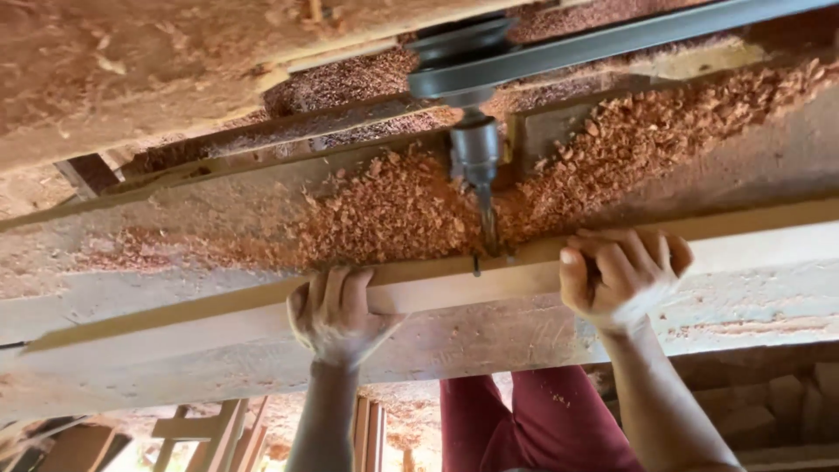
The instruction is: Using a drill press to create holes in a wooden plank.
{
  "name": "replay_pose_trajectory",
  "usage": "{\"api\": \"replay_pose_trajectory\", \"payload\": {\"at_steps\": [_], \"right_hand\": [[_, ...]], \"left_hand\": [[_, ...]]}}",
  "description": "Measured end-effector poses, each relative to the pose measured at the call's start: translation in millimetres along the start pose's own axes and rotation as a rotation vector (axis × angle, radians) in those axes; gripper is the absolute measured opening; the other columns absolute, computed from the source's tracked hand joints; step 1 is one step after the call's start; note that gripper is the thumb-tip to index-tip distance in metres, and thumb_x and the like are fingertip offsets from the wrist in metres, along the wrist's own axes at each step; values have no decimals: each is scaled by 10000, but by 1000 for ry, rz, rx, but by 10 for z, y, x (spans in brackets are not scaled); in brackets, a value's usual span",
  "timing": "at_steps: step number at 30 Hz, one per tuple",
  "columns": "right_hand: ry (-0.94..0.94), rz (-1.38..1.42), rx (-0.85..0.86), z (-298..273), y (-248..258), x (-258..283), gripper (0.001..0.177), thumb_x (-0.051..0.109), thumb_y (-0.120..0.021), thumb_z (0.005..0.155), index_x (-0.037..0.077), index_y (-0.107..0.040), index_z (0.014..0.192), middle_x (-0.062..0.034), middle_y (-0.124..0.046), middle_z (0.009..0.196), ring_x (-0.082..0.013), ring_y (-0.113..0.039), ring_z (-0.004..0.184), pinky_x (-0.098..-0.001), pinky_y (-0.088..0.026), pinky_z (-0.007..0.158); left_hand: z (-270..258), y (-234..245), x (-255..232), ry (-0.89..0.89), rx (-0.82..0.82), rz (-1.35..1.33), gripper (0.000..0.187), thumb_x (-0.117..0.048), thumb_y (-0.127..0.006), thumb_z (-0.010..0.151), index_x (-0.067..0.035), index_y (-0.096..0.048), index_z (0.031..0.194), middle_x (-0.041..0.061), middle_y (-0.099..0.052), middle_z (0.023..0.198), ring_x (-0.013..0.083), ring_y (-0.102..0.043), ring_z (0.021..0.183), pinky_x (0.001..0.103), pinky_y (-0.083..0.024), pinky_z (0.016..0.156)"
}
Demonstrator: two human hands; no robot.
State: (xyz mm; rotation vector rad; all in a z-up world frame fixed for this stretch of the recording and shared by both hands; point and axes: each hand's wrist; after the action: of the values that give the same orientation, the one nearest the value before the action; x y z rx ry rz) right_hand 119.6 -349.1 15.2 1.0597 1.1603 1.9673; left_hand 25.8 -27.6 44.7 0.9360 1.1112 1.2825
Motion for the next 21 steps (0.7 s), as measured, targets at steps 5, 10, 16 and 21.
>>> {"api": "replay_pose_trajectory", "payload": {"at_steps": [5, 10, 16, 21], "right_hand": [[-19, -73, 37, -272, 62, 57, 403, 486, -577, 1080, 205, -674, 808, -11, -660, 809, -280, -610, 749, -436, -430, 836], [-64, -148, 22, -555, 41, 67, 385, 502, -579, 1082, 204, -705, 874, -18, -649, 818, -293, -621, 746, -434, -442, 826], [-41, -96, 5, -311, -74, 120, 327, 453, -664, 1041, 207, -681, 826, -4, -628, 778, -294, -646, 729, -417, -458, 765], [-26, 12, -163, -212, -295, 132, 402, 417, -714, 1009, 199, -592, 694, -10, -615, 709, -285, -603, 640, -425, -441, 736]], "left_hand": [[23, -177, 213, -82, -16, -65, 134, -252, -605, 916, -267, -667, 798, -55, -596, 752, 186, -592, 631, 360, -413, 664], [65, -190, 343, -140, -82, -97, 168, -179, -587, 917, -249, -614, 767, -48, -538, 721, 186, -555, 648, 347, -390, 664], [-180, -168, 391, -93, -123, -65, 71, -206, -673, 790, -260, -641, 823, -59, -551, 740, 179, -564, 648, 358, -399, 672], [-319, 62, 362, -37, -66, -69, 90, -230, -612, 850, -277, -667, 904, -77, -592, 798, 160, -606, 679, 345, -440, 696]]}}
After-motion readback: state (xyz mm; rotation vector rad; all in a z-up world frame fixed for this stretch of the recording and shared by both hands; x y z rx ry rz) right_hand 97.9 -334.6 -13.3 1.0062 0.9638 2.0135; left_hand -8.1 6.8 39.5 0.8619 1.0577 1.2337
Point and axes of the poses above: each hand's wrist, its own z-axis towards the middle knuckle, its own y-axis out of the back of the hand, x = y × z
